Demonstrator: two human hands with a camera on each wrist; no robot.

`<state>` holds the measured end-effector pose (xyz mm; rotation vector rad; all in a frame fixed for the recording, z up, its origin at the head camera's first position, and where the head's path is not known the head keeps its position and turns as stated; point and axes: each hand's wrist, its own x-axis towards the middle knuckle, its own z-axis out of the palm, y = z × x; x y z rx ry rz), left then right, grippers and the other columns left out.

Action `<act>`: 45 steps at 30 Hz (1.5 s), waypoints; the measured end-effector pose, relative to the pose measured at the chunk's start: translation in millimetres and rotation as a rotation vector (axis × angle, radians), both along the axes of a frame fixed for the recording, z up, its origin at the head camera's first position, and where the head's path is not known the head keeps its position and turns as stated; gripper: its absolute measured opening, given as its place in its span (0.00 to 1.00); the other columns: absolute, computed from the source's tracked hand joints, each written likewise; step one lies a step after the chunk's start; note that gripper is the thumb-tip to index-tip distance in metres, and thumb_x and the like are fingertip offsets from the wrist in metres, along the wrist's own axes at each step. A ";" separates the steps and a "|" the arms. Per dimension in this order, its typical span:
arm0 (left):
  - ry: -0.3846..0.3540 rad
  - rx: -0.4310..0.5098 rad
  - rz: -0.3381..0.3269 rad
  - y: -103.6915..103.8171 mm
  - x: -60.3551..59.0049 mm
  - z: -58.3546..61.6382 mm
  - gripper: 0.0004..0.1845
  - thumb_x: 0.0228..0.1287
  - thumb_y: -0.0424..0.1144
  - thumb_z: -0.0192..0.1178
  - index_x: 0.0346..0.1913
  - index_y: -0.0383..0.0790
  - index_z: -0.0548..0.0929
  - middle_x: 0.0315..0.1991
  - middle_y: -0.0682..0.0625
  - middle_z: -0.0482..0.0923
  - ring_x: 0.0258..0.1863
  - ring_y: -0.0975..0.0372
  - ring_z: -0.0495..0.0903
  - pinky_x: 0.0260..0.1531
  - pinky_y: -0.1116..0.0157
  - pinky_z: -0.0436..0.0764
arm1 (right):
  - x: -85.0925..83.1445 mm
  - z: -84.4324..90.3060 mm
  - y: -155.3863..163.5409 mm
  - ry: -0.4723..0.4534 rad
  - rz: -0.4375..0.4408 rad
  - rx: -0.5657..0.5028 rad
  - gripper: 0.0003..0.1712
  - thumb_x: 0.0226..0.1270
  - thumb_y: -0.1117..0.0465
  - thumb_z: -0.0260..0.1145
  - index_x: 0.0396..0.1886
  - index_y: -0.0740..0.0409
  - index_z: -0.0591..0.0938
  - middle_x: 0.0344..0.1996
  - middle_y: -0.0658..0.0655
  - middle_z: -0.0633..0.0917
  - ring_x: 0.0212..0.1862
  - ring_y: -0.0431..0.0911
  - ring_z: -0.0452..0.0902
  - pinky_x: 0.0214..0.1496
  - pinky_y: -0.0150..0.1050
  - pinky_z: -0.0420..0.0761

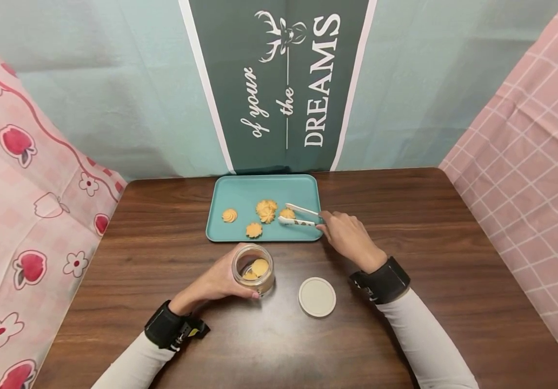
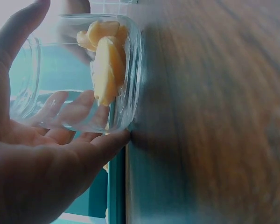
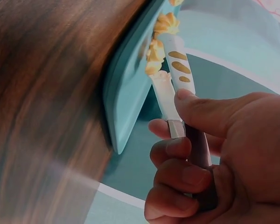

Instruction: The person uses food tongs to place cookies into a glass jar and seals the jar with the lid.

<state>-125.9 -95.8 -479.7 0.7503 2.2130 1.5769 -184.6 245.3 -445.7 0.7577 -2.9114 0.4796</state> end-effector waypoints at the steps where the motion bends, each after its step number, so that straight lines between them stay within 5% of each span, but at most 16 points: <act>1: -0.001 0.003 0.000 0.0 0.0 -0.2 0.52 0.41 0.37 0.89 0.71 0.44 0.71 0.65 0.50 0.78 0.65 0.55 0.77 0.71 0.49 0.72 | 0.7 0.8 0.1 -0.003 -0.001 0.001 0.08 0.79 0.60 0.67 0.43 0.61 0.81 0.22 0.49 0.71 0.23 0.44 0.67 0.24 0.38 0.66; 21: 0.004 0.010 0.000 -0.1 -0.4 1.9 0.50 0.40 0.36 0.89 0.70 0.45 0.72 0.63 0.53 0.79 0.64 0.57 0.77 0.72 0.48 0.71 | 20.3 25.4 -5.4 0.083 -0.008 -0.022 0.17 0.78 0.59 0.68 0.58 0.67 0.83 0.26 0.54 0.80 0.24 0.45 0.72 0.24 0.41 0.71; 45: 0.000 -0.006 0.008 0.5 -0.5 0.7 0.51 0.40 0.37 0.89 0.70 0.46 0.72 0.65 0.51 0.78 0.66 0.53 0.77 0.73 0.49 0.70 | 40.8 47.9 -14.7 0.168 0.016 -0.042 0.19 0.75 0.60 0.71 0.60 0.64 0.83 0.29 0.55 0.81 0.24 0.45 0.73 0.25 0.44 0.74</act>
